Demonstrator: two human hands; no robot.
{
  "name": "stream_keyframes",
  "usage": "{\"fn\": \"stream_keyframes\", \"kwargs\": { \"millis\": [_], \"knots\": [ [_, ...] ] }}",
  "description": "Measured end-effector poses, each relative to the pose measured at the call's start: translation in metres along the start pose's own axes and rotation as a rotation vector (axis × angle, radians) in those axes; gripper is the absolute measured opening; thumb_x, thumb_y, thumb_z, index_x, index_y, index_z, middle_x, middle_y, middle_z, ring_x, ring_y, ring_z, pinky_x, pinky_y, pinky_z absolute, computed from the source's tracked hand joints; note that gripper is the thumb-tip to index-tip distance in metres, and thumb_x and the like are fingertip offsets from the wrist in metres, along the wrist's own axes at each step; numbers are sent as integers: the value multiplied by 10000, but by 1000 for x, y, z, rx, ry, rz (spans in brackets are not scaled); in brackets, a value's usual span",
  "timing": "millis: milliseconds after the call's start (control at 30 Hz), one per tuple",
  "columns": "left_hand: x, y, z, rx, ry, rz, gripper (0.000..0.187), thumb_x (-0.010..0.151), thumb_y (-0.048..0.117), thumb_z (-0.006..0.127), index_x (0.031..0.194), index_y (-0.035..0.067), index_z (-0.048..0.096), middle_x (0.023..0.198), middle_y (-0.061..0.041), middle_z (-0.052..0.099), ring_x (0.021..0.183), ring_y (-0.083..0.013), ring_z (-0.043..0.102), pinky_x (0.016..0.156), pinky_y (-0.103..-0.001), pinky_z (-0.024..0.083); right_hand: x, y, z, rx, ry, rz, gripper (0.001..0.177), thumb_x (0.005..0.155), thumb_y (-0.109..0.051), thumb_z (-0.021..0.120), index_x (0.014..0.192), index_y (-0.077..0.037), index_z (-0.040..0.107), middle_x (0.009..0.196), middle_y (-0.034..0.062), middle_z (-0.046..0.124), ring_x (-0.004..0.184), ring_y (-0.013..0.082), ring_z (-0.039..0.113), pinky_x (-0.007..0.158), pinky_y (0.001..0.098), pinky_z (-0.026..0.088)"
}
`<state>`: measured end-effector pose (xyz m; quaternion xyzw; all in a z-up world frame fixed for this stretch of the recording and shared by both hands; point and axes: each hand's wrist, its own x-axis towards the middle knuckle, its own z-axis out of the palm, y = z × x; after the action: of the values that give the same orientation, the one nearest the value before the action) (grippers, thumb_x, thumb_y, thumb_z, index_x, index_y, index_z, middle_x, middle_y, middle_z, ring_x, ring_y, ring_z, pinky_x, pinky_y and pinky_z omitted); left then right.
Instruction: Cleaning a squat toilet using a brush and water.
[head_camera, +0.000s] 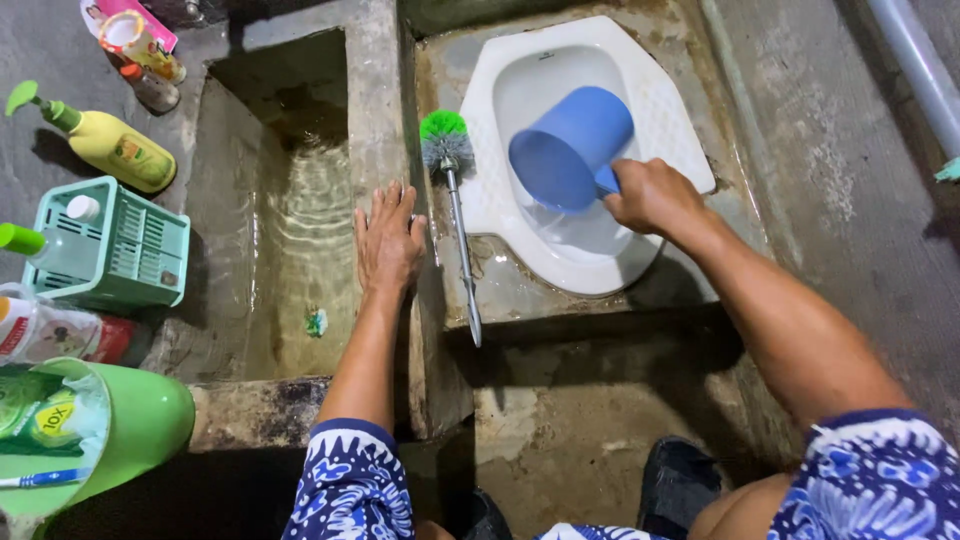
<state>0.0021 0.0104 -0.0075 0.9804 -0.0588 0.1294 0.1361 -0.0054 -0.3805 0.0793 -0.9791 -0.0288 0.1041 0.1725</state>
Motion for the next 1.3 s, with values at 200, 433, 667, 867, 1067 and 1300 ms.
{"fn": "stream_keyframes", "kwargs": {
  "millis": [200,433,667,867,1067,1300],
  "knots": [
    [0,6,-7,-31,11,-16,528,967,267,633,1482,183,555,1605,-87,443,1515,-309,340,1241,-532,182,60,4,10,104,205,-45,340,875,-261,690,1114,-21,716,1018,327,702,974,509,676,887,568,531],
    [1,3,-3,-29,19,3,538,956,265,648,1478,171,559,1599,-94,452,1502,-317,356,1227,-549,195,18,18,-35,243,132,78,326,868,-256,695,1068,0,723,944,285,759,913,415,753,879,510,574],
    [0,2,-2,-28,30,6,536,952,258,657,1473,170,564,1596,-106,457,1500,-325,359,1225,-557,195,-4,45,-30,-7,72,-26,362,842,-232,739,1164,-67,745,1038,269,734,970,450,698,873,535,543],
    [0,6,-6,-28,25,7,533,963,263,641,1480,165,554,1602,-108,450,1506,-324,347,1232,-551,180,-9,45,-49,-140,-103,-91,374,830,-214,760,1179,-86,733,1035,242,751,953,412,729,872,508,570],
    [0,9,-11,-4,8,-4,524,978,273,630,1485,174,549,1601,-103,443,1507,-326,342,1235,-542,172,8,59,-43,-456,-17,-101,221,892,-116,652,1091,-82,744,989,219,765,917,380,757,787,498,605],
    [2,1,-1,-24,13,-12,521,968,271,634,1476,185,559,1603,-97,443,1500,-317,353,1234,-542,181,27,70,-6,-546,487,-196,195,964,-83,588,1134,-13,654,970,238,746,840,378,746,716,498,573]
  ]
}}
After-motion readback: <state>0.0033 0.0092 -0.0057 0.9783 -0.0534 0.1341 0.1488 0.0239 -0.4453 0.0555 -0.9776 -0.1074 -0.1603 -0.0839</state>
